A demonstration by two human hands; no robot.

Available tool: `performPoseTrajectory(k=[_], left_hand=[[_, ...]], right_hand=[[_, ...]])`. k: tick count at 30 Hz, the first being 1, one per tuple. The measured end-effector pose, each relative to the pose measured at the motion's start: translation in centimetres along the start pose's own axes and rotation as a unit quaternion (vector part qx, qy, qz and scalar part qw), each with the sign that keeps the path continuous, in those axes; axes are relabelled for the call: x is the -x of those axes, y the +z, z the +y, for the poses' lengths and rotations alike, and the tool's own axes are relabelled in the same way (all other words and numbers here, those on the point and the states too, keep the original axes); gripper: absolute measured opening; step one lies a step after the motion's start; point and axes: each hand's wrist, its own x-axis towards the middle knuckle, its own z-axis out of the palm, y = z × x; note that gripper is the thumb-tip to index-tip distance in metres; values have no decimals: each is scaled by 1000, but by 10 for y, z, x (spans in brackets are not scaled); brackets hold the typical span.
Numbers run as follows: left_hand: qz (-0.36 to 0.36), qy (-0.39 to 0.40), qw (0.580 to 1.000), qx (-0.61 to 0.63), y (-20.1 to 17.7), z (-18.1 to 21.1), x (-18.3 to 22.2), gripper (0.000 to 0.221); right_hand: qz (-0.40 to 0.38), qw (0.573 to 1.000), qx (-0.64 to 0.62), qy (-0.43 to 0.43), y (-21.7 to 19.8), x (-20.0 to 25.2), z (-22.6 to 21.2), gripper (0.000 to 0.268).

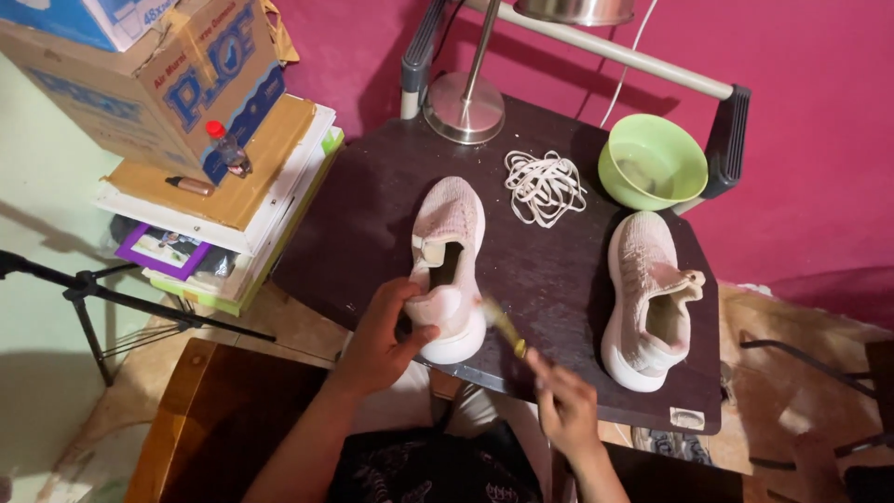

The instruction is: Applying a liquid adhesive or cleaning agent to the sole of a white sneaker using a small brush at a repair bench.

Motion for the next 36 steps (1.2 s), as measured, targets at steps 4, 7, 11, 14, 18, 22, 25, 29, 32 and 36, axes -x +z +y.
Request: performPoseTrajectory(k=[4, 7, 11, 14, 18, 22, 25, 29, 32, 36], left_hand=[[-11, -6, 999, 51, -5, -9, 9, 46], [-6, 4, 999, 45, 1, -5, 13, 45], [119, 50, 990, -48, 36, 0, 13, 40], [162, 17, 981, -100, 49, 6, 9, 51], [167, -48, 977, -122, 50, 15, 7, 48], [135, -23, 984, -112, 30, 23, 1, 40], [29, -130, 981, -138, 8, 36, -12, 70], [-133, -177, 952, -211, -5, 54, -34, 90], [-158, -77, 961, -214, -5, 35, -39, 78], [-249, -232, 928, -149, -19, 57, -65, 64]], right_hand=[[-41, 969, 5, 244, -11, -24, -8, 53], [-28, 956, -71, 282, -12, -30, -29, 51], [-76, 941, -19, 331, -12, -46, -59, 41], [-28, 937, 22, 347, -17, -48, -68, 20], [134, 960, 52, 242, -30, -33, -52, 17], [193, 938, 32, 286, -39, -31, -60, 17], [196, 943, -30, 269, -33, -25, -59, 21], [185, 922, -155, 304, -23, -24, -66, 31], [191, 929, -140, 284, -22, -28, -75, 35], [247, 954, -77, 151, -17, -19, -67, 27]])
